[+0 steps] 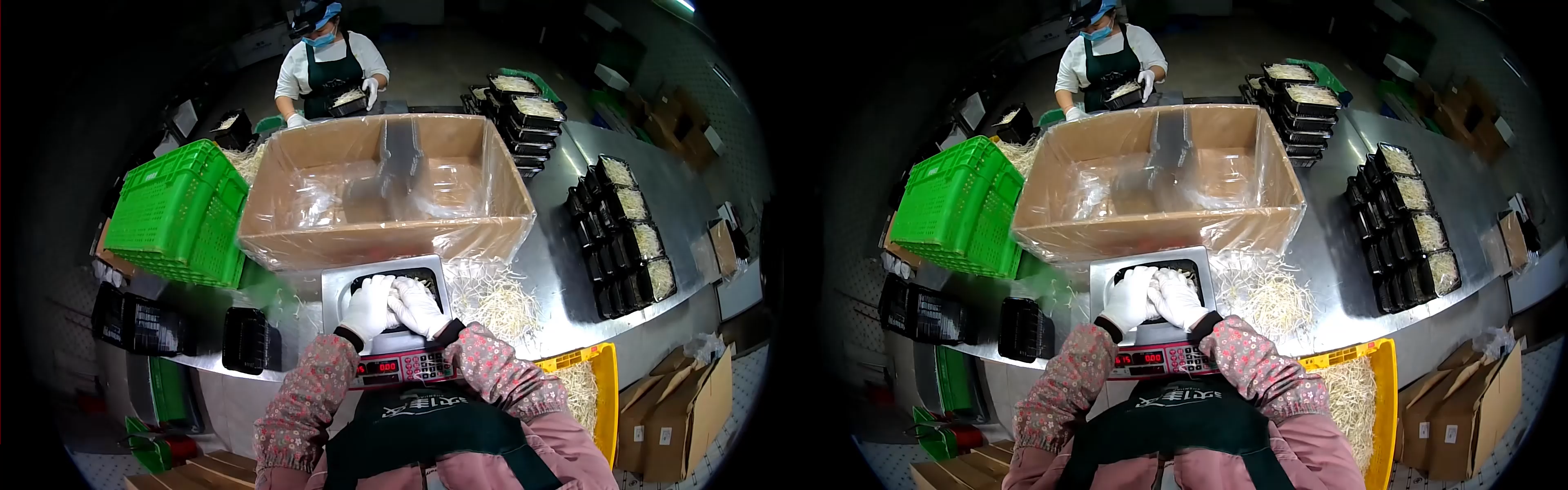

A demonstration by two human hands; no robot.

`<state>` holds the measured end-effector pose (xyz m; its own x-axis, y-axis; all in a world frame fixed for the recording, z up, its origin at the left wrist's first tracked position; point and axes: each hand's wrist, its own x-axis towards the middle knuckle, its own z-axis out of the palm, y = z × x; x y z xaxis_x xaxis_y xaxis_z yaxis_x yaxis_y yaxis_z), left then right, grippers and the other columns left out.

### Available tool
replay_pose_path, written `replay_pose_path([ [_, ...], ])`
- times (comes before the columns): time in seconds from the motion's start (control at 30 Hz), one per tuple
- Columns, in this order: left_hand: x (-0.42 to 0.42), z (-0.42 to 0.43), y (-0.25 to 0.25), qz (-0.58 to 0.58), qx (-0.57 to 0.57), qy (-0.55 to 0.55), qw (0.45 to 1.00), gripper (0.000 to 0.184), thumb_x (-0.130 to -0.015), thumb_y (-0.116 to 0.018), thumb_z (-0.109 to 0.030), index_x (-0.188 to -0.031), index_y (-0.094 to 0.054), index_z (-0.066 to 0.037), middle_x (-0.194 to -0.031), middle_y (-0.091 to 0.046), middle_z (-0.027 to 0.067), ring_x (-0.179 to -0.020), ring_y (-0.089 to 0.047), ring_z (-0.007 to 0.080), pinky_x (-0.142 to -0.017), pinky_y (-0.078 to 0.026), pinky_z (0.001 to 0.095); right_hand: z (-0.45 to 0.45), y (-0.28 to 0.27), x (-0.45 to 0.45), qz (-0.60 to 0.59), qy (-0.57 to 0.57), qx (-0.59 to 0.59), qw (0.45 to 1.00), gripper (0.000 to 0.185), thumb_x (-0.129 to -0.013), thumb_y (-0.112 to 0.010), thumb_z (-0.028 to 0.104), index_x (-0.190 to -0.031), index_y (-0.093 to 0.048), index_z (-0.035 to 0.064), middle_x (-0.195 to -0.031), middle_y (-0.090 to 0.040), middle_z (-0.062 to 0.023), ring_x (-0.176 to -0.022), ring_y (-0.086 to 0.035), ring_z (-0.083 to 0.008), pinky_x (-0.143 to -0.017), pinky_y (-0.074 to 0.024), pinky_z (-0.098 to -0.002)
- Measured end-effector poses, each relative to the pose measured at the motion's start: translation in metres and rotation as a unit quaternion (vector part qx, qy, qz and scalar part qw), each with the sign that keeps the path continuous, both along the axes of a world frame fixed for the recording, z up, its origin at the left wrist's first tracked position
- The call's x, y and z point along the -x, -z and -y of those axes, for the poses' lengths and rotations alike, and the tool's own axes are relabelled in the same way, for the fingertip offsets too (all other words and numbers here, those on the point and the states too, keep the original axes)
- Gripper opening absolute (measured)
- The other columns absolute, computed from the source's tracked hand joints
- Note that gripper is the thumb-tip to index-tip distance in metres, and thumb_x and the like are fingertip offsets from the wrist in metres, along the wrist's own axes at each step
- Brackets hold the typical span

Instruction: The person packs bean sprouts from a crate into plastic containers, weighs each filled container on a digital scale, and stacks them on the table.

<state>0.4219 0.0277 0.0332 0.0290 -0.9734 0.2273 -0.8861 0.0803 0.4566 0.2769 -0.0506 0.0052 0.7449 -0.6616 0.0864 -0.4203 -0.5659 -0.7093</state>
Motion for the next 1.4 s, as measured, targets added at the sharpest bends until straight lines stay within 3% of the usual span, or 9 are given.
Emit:
replay_pose_path([
  [0.27, -0.010, -0.022, -0.035, -0.105, -0.028, 0.002, 0.994, 0.104, -0.066, -0.087, -0.038, -0.146, -0.039, 0.007, -0.138, -0.051, 0.0279, -0.132, -0.047, 0.0387, -0.113, -0.036, 0.0433, 0.110, -0.113, -0.007, 0.050, -0.045, 0.104, 0.992, 0.040, -0.080, -0.072, 0.026, -0.115, -0.068, 0.0069, -0.113, -0.069, -0.0175, -0.106, -0.065, -0.0357, -0.093, -0.0520, -0.0416],
  [0.47, -0.034, -0.079, -0.072, -0.313, 0.048, -0.136, 0.939, 0.078, -0.078, -0.083, -0.010, -0.144, -0.046, 0.005, -0.143, -0.052, 0.0182, -0.134, -0.049, 0.0268, -0.114, -0.036, 0.0348, 0.221, -0.058, -0.064, -0.183, 0.087, 0.357, 0.912, 0.066, -0.087, -0.066, 0.019, -0.148, -0.045, 0.0318, -0.161, -0.029, -0.0141, -0.149, -0.025, -0.0402, -0.114, -0.0314, -0.0615],
  [0.6, -0.058, -0.119, -0.086, -0.438, 0.067, -0.236, 0.865, 0.065, -0.087, -0.073, -0.004, -0.145, -0.045, 0.006, -0.139, -0.056, 0.0161, -0.125, -0.055, 0.0188, -0.105, -0.043, 0.0291, 0.236, -0.067, -0.036, -0.132, 0.020, 0.448, 0.884, 0.012, -0.074, -0.073, 0.016, -0.086, -0.074, 0.0198, -0.138, -0.059, -0.0081, -0.140, -0.041, -0.0359, -0.113, -0.0328, -0.0559],
  [0.7, -0.076, -0.138, -0.080, -0.470, 0.091, -0.256, 0.840, 0.051, -0.106, -0.051, -0.024, -0.147, -0.041, 0.005, -0.132, -0.061, 0.0190, -0.104, -0.066, 0.0208, -0.083, -0.056, 0.0285, 0.235, -0.122, 0.003, 0.033, -0.059, 0.447, 0.892, 0.013, -0.077, -0.069, 0.013, -0.090, -0.072, 0.0154, -0.094, -0.070, -0.0056, -0.095, -0.067, -0.0256, -0.079, -0.0541, -0.0377],
  [0.83, -0.068, -0.116, -0.100, -0.714, 0.047, -0.103, 0.691, 0.073, -0.107, -0.036, -0.050, -0.151, -0.028, 0.008, -0.124, -0.063, 0.0236, -0.093, -0.068, 0.0248, -0.062, -0.058, 0.0285, 0.148, -0.209, 0.039, 0.182, -0.071, 0.269, 0.943, 0.011, -0.085, -0.074, 0.006, -0.096, -0.073, 0.0045, -0.096, -0.073, -0.0051, -0.095, -0.068, -0.0224, -0.087, -0.0544, -0.0346],
  [0.97, -0.029, -0.061, -0.114, -0.769, 0.001, -0.075, 0.635, 0.071, -0.102, -0.050, -0.038, -0.154, -0.025, 0.004, -0.131, -0.060, 0.0231, -0.097, -0.069, 0.0251, -0.071, -0.059, 0.0337, 0.061, -0.192, 0.052, 0.203, -0.345, 0.215, 0.891, 0.014, -0.088, -0.072, 0.027, -0.096, -0.078, 0.0167, -0.109, -0.075, -0.0005, -0.120, -0.062, -0.0234, -0.107, -0.0422, -0.0454],
  [1.03, -0.028, -0.049, -0.098, -0.786, 0.039, -0.050, 0.615, 0.066, -0.098, -0.056, -0.015, -0.155, -0.026, 0.001, -0.138, -0.057, 0.0187, -0.109, -0.066, 0.0254, -0.085, -0.057, 0.0374, 0.059, -0.185, 0.064, 0.189, -0.225, 0.282, 0.913, 0.025, -0.085, -0.075, 0.027, -0.107, -0.077, 0.0152, -0.122, -0.070, -0.0066, -0.128, -0.056, -0.0279, -0.110, -0.0398, -0.0457],
  [1.17, 0.004, -0.020, -0.059, -0.816, 0.176, -0.088, 0.543, 0.063, -0.105, -0.049, -0.021, -0.156, -0.018, -0.001, -0.159, -0.032, 0.0178, -0.145, -0.036, 0.0308, -0.119, -0.033, 0.0466, 0.070, -0.109, 0.086, 0.125, -0.027, 0.184, 0.975, 0.065, -0.078, -0.080, 0.036, -0.134, -0.060, 0.0089, -0.138, -0.058, -0.0165, -0.130, -0.052, -0.0363, -0.109, -0.0400, -0.0455],
  [1.4, 0.050, 0.004, -0.002, -0.820, 0.187, -0.086, 0.535, 0.055, -0.108, -0.035, -0.025, -0.157, -0.020, -0.002, -0.162, -0.025, 0.0202, -0.151, -0.024, 0.0339, -0.123, -0.022, 0.0478, 0.017, -0.055, 0.046, -0.144, 0.027, 0.365, 0.919, 0.085, -0.067, -0.082, 0.055, -0.134, -0.059, 0.0077, -0.128, -0.061, -0.0196, -0.122, -0.057, -0.0368, -0.101, -0.0459, -0.0501],
])
